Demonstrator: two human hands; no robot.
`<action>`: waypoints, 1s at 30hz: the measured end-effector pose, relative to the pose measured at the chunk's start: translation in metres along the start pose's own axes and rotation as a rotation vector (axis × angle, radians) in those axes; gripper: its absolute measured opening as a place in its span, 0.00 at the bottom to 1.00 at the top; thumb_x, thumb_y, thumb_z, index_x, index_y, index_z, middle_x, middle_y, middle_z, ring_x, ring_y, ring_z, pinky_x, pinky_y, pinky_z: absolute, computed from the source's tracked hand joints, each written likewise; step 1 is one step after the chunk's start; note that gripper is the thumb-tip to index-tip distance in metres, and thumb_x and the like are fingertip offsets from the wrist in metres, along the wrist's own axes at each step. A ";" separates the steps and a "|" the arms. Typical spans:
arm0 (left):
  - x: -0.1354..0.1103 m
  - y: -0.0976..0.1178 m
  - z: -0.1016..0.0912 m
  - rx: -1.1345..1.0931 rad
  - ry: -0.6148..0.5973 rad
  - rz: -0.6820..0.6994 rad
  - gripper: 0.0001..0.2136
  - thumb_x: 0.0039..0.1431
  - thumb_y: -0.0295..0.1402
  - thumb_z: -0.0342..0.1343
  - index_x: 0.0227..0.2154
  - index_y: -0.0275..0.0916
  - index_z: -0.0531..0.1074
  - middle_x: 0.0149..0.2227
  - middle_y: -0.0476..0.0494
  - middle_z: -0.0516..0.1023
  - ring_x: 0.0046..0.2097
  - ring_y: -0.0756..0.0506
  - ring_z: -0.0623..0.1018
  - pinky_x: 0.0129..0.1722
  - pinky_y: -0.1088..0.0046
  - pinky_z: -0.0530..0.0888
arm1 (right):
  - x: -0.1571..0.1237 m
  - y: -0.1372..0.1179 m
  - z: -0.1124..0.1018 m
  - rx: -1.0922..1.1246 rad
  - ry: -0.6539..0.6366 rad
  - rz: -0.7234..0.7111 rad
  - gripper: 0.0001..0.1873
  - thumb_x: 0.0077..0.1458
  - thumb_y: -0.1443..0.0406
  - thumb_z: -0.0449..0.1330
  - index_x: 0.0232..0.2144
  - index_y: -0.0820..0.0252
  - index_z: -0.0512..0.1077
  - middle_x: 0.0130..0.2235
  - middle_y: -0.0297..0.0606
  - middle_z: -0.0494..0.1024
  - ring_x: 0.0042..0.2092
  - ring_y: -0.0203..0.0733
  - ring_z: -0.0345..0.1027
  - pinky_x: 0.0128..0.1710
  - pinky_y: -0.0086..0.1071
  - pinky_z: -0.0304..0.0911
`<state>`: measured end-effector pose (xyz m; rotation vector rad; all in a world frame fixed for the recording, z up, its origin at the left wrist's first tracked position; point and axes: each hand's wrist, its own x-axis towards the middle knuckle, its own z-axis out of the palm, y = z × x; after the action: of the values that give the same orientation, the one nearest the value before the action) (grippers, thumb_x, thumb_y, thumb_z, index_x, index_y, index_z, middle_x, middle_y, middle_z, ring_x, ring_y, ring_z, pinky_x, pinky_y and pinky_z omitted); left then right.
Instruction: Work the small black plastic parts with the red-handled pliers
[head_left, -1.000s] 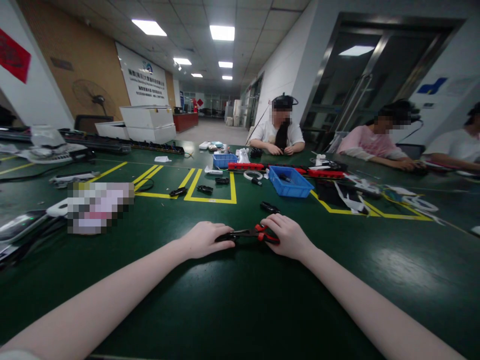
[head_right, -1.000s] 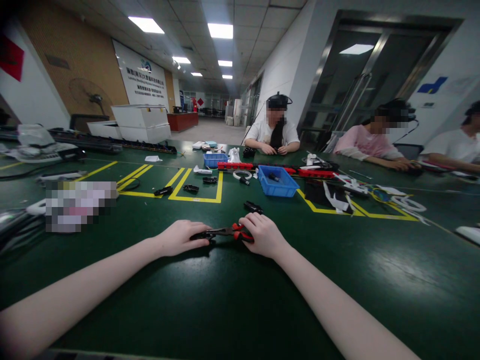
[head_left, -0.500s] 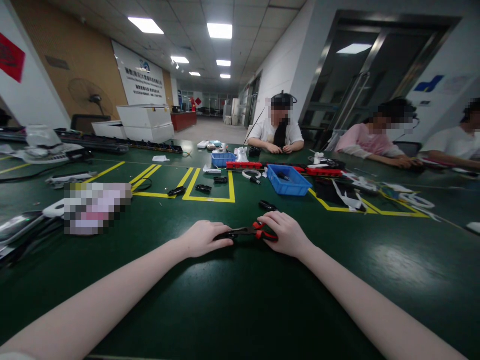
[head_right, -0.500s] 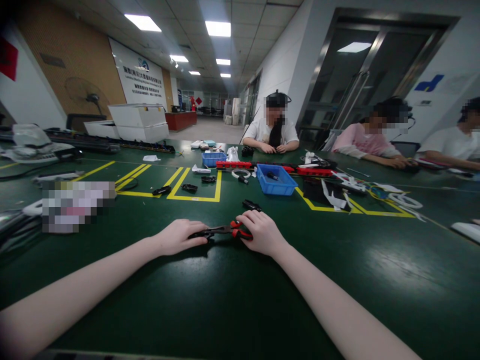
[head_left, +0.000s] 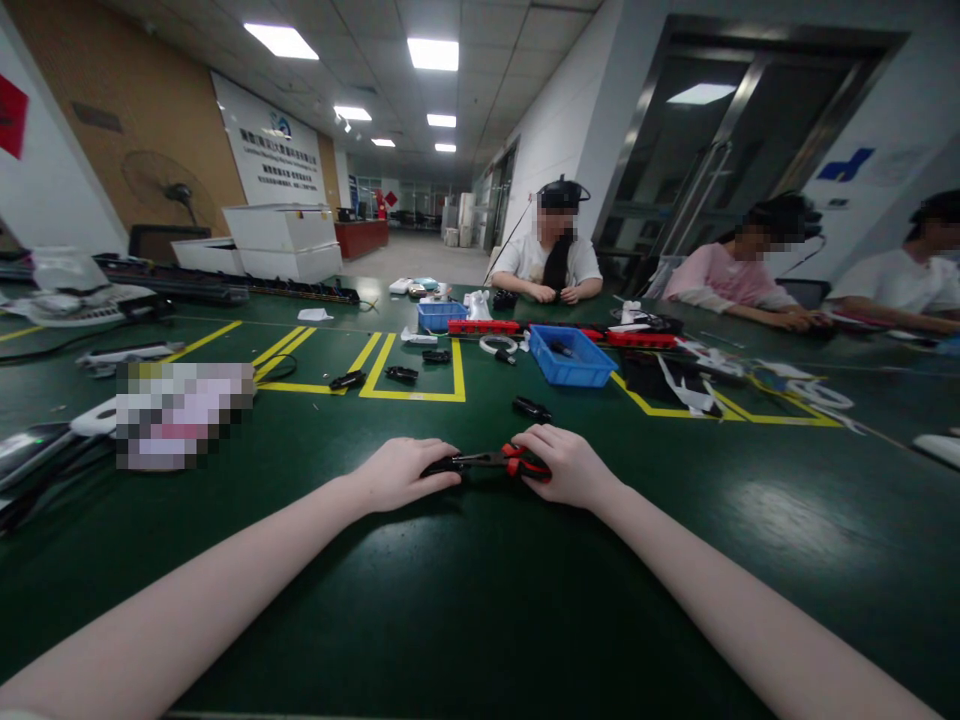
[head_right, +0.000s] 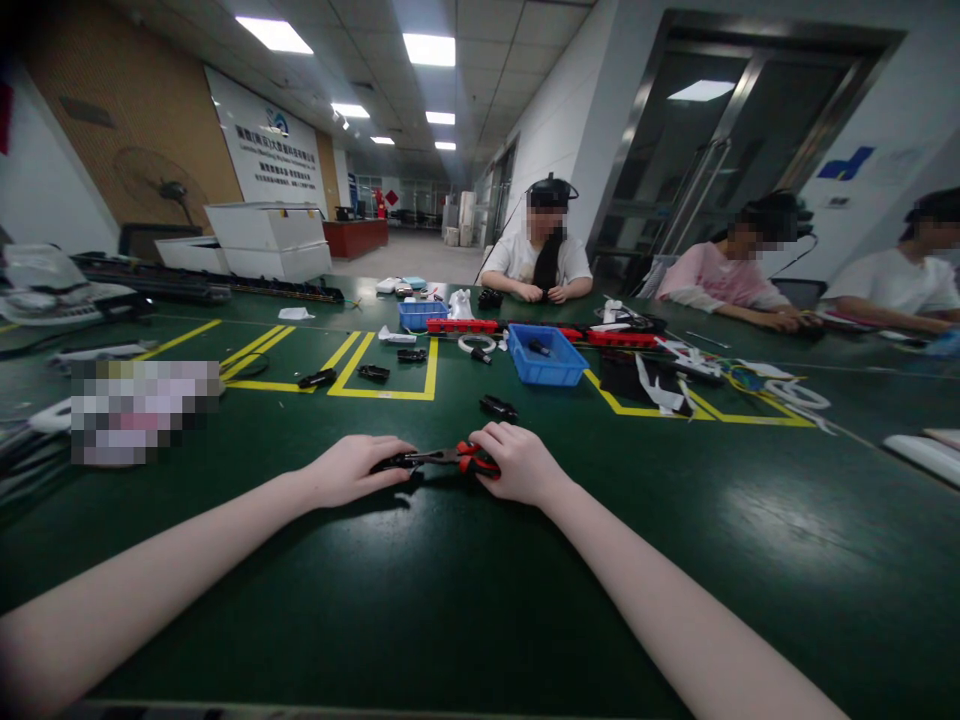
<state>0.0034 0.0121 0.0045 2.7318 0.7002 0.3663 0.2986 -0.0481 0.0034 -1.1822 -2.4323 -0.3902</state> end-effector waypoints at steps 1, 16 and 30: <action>0.000 0.000 0.000 -0.006 0.002 -0.001 0.21 0.68 0.49 0.46 0.54 0.42 0.68 0.49 0.43 0.78 0.46 0.43 0.79 0.42 0.70 0.71 | 0.000 0.000 0.000 0.001 -0.003 0.000 0.17 0.50 0.64 0.61 0.45 0.61 0.71 0.42 0.45 0.78 0.40 0.45 0.73 0.41 0.37 0.69; -0.001 0.001 0.001 0.014 0.013 0.015 0.21 0.66 0.48 0.50 0.57 0.44 0.67 0.47 0.44 0.76 0.42 0.45 0.78 0.40 0.72 0.71 | 0.002 -0.004 -0.005 -0.015 -0.006 -0.009 0.20 0.50 0.64 0.63 0.47 0.59 0.72 0.44 0.44 0.78 0.43 0.46 0.73 0.43 0.39 0.68; 0.000 0.001 0.002 -0.007 0.014 -0.004 0.20 0.67 0.48 0.48 0.55 0.43 0.68 0.47 0.44 0.76 0.43 0.45 0.78 0.40 0.71 0.71 | 0.002 -0.002 -0.002 -0.024 -0.027 -0.018 0.18 0.50 0.63 0.62 0.45 0.60 0.72 0.41 0.44 0.78 0.39 0.44 0.72 0.38 0.36 0.67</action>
<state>0.0041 0.0109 0.0032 2.7237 0.7064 0.3859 0.2965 -0.0486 0.0058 -1.1834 -2.4691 -0.4125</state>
